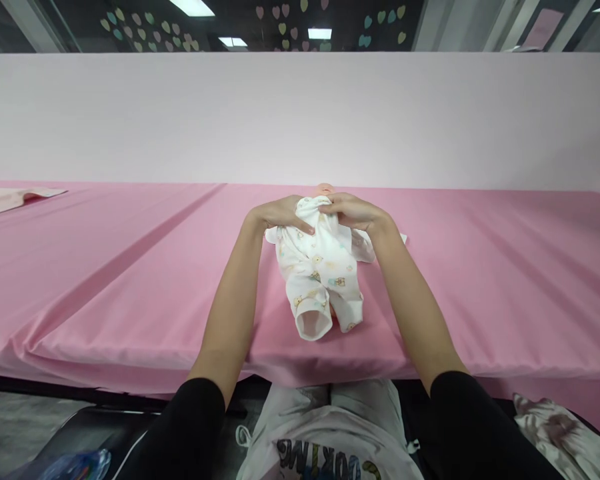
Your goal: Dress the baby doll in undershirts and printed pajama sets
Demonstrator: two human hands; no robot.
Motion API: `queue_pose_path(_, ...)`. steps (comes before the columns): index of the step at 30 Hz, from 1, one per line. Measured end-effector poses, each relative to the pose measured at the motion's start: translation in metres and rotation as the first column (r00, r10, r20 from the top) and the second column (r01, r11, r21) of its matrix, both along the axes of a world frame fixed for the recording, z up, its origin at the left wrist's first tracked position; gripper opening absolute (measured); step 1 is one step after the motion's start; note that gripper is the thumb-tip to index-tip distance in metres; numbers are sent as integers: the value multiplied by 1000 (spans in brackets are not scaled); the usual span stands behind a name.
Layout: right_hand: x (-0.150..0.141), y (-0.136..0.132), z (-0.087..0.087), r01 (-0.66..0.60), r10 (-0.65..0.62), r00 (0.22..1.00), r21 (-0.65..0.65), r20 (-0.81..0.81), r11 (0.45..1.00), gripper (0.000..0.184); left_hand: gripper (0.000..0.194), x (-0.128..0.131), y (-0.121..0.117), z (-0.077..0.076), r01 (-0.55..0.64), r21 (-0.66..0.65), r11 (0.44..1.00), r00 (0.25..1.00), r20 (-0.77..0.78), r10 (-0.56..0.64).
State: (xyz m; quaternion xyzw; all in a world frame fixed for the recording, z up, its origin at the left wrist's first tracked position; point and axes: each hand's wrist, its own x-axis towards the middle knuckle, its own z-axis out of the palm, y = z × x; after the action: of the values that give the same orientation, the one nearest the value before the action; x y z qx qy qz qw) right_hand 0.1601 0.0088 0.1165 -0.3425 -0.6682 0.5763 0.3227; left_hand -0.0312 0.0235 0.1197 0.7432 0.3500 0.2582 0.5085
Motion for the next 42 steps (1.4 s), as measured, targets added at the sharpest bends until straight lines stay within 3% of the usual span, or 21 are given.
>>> queue_pose_path(4,-7,1,-4,35,-38,999,-80,-39,996,11,29,-3,3,0,-126,79,989,988,-78,132)
queue_pose_path(7,-7,-1,-6,1,-1,1000,-59,-8,998,19,21,0,4,-3,-214,142,966,977,49,209)
queue_pose_path(11,-4,-4,-2,61,-60,990,-7,126,998,27,18,9,7,-7,-244,78,967,963,138,232)
queue_pose_path(14,-3,-2,0,137,-136,975,10,177,991,19,22,11,12,-12,-201,-19,979,969,146,202)
queue_pose_path(18,-4,2,-5,121,-120,992,-34,47,992,20,31,7,15,-16,-78,-133,988,992,88,90)
queue_pose_path(21,-6,5,-10,67,-68,998,-48,-9,997,22,38,2,11,-14,-32,-142,989,999,-29,28)
queue_pose_path(23,-6,7,-14,55,-54,999,-30,5,998,22,39,-2,8,-11,-61,-105,993,997,-45,56)
queue_pose_path(27,1,10,-20,-4,6,999,-44,34,999,28,35,-3,8,-11,-132,-53,990,984,114,137)
queue_pose_path(33,8,15,-24,-33,32,999,-56,-26,998,42,37,4,15,-20,-59,-66,996,970,231,73)
queue_pose_path(40,8,35,-36,6,-14,994,-79,-106,997,41,60,1,1,-11,150,-79,986,988,-33,-153)
queue_pose_path(42,8,34,-37,6,-13,995,-81,-95,997,41,63,-2,2,-10,164,-59,985,981,-99,-169)
